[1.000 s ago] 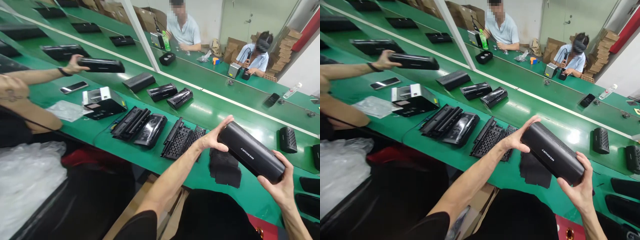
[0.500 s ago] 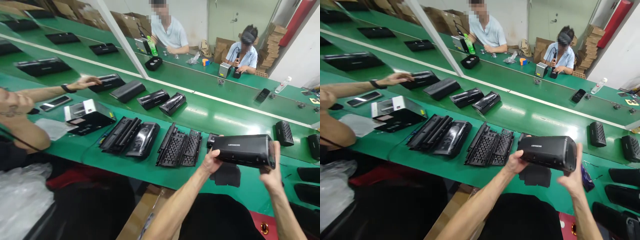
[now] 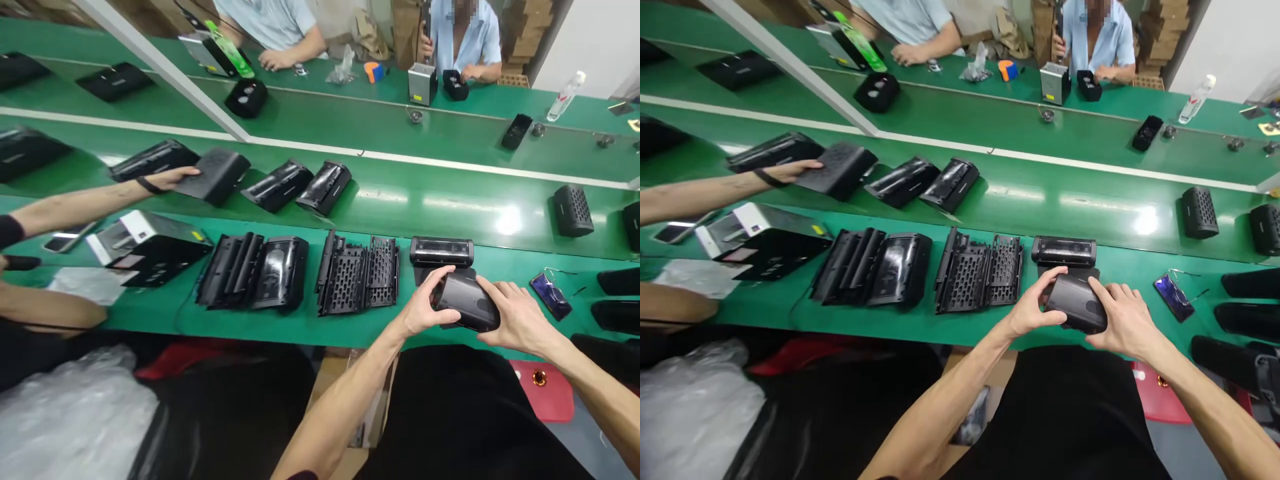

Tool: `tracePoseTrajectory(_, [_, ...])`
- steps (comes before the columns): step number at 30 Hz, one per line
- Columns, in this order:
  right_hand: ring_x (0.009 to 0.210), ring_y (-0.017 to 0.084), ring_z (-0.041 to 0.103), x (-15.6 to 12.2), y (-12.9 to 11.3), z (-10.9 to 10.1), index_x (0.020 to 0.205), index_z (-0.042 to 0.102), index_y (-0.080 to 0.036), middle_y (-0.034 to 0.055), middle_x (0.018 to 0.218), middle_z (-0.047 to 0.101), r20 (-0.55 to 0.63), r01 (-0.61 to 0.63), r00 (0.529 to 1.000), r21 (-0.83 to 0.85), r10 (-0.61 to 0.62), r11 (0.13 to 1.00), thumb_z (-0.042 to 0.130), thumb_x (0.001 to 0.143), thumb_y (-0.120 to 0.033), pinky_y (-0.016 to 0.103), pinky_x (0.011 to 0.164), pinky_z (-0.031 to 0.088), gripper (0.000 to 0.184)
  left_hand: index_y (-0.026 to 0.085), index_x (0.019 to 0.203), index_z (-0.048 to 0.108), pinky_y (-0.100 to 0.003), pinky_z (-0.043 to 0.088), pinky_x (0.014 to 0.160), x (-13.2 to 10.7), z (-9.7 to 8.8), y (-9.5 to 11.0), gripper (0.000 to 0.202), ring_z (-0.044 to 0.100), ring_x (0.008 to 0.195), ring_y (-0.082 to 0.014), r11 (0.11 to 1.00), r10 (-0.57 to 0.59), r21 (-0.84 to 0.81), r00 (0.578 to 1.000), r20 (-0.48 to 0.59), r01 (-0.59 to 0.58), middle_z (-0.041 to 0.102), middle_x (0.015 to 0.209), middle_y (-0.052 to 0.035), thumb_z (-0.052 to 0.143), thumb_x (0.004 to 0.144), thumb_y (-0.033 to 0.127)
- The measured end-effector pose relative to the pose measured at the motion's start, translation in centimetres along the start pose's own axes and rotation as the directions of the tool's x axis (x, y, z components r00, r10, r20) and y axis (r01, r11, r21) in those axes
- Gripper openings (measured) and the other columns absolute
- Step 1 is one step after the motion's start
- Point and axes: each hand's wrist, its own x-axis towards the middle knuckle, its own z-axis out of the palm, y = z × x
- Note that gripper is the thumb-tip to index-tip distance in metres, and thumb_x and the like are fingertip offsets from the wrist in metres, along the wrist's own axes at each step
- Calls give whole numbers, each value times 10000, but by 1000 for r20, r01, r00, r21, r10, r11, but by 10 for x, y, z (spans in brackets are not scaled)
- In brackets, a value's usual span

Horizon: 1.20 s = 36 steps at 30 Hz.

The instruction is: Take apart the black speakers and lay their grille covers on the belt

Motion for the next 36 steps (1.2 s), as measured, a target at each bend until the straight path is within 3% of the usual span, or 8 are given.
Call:
tracePoseTrajectory(3, [1341, 426, 594, -27, 18, 12, 1683, 359, -326, 159, 1529, 587, 61, -53, 997, 228, 40, 972, 880, 746, -507, 581, 1090, 505, 1087, 246, 1506, 509, -425, 528, 982, -26, 10, -17, 984, 588, 1277, -365, 988, -101, -120, 994, -42, 95, 569, 1464, -146, 923, 675, 572])
tracePoseTrajectory(6, [1484, 403, 491, -61, 38, 33, 1690, 281, -319, 153, 1664, 448, 87, -173, 985, 518, 149, 838, 825, 796, -601, 548, 1171, 460, 1084, 242, 1447, 528, -408, 509, 971, -50, 10, -30, 945, 614, 1170, -328, 971, -146, -208, 984, -104, 122, 629, 1320, -109, 926, 657, 573])
tracePoseTrajectory(12, [1371, 382, 556, -93, 28, 79, 1518, 442, -266, 144, 1550, 515, 82, -256, 946, 783, 314, 567, 798, 791, -677, 481, 1121, 493, 908, 228, 1408, 553, -392, 489, 934, -63, 13, -39, 885, 612, 1067, -303, 959, -211, -217, 969, -125, 181, 649, 1213, -89, 910, 661, 542])
tracePoseTrajectory(18, [1153, 323, 629, -84, 29, 77, 1489, 443, -265, 104, 1327, 598, 235, -344, 925, 852, 300, 395, 814, 779, -679, 445, 1000, 535, 902, 263, 1390, 532, -382, 473, 930, -61, 18, -43, 823, 605, 1042, -290, 931, -300, -256, 945, -127, 261, 651, 1181, -62, 869, 697, 552])
tracePoseTrajectory(23, [1149, 312, 625, -82, 21, 75, 1506, 394, -275, 104, 1344, 577, 262, -384, 907, 836, 330, 392, 850, 771, -651, 435, 995, 536, 943, 255, 1435, 491, -417, 465, 1002, -62, 8, -35, 871, 572, 1130, -312, 954, -291, -94, 955, -55, 286, 594, 1291, -87, 865, 718, 578])
tracePoseTrajectory(29, [1137, 296, 622, -76, 11, 81, 1426, 469, -274, 86, 1305, 600, 175, -330, 900, 872, 399, 362, 847, 768, -628, 420, 982, 541, 837, 254, 1386, 508, -409, 492, 952, -68, 15, -38, 823, 606, 1063, -293, 963, -267, -86, 951, -157, 256, 621, 1224, -76, 854, 739, 626])
tracePoseTrajectory(33, [1080, 285, 655, -68, 18, 73, 1459, 436, -269, 72, 1214, 633, 301, -400, 894, 869, 330, 290, 841, 780, -621, 420, 952, 556, 865, 252, 1441, 451, -428, 500, 967, -69, 11, -36, 891, 618, 1080, -307, 943, -332, -30, 938, -104, 330, 625, 1242, -88, 844, 753, 661])
tracePoseTrajectory(36, [1091, 289, 662, -69, 19, 65, 1492, 417, -275, 77, 1241, 634, 324, -419, 897, 840, 302, 344, 859, 775, -622, 429, 966, 558, 911, 258, 1486, 408, -438, 496, 1002, -72, 8, -30, 996, 600, 1164, -336, 945, -321, 39, 945, -64, 324, 599, 1320, -107, 889, 708, 654])
